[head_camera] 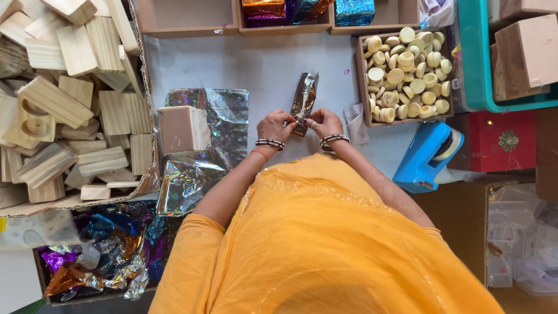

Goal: Wrapping rectangular bars (soap or blocks) in decorative foil and taping them closed.

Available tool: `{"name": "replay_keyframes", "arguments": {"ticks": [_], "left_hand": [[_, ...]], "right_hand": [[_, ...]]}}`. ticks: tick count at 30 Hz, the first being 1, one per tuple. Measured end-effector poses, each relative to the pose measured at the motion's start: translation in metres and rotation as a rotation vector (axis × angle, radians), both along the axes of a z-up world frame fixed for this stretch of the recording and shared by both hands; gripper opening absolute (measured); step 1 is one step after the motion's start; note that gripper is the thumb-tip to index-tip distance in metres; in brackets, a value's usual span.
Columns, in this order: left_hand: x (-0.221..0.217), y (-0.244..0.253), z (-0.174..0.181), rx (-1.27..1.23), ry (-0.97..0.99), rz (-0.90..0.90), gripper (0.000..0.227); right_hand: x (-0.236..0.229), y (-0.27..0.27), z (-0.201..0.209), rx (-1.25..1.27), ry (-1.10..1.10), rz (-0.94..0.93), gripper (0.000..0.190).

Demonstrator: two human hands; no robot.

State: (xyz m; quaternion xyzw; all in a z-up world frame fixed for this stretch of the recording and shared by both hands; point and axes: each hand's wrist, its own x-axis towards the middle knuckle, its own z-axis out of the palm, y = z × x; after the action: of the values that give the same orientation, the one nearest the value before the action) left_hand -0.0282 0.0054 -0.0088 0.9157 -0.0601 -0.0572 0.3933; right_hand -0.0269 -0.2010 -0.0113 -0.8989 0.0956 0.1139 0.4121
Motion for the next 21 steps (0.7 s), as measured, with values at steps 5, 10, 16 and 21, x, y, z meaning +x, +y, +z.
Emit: {"name": "replay_keyframes", "arguments": {"ticks": [5, 10, 16, 21], "left_hand": [[0.000, -0.012, 0.036, 0.130, 0.013, -0.007, 0.020], [0.003, -0.021, 0.046, 0.182, 0.080, 0.004, 0.032], [0.013, -0.026, 0.035, 0.218, 0.184, 0.039, 0.031], [0.013, -0.026, 0.034, 0.228, 0.216, 0.027, 0.031]], "right_hand": [[0.011, -0.011, -0.040, 0.379, 0.268, -0.217, 0.027], [0.014, 0.001, 0.001, 0.161, 0.233, -0.146, 0.023], [0.032, 0.009, 0.020, -0.150, 0.127, 0.003, 0.022], [0.049, 0.012, 0.031, -0.229, 0.165, 0.041, 0.018]]}}
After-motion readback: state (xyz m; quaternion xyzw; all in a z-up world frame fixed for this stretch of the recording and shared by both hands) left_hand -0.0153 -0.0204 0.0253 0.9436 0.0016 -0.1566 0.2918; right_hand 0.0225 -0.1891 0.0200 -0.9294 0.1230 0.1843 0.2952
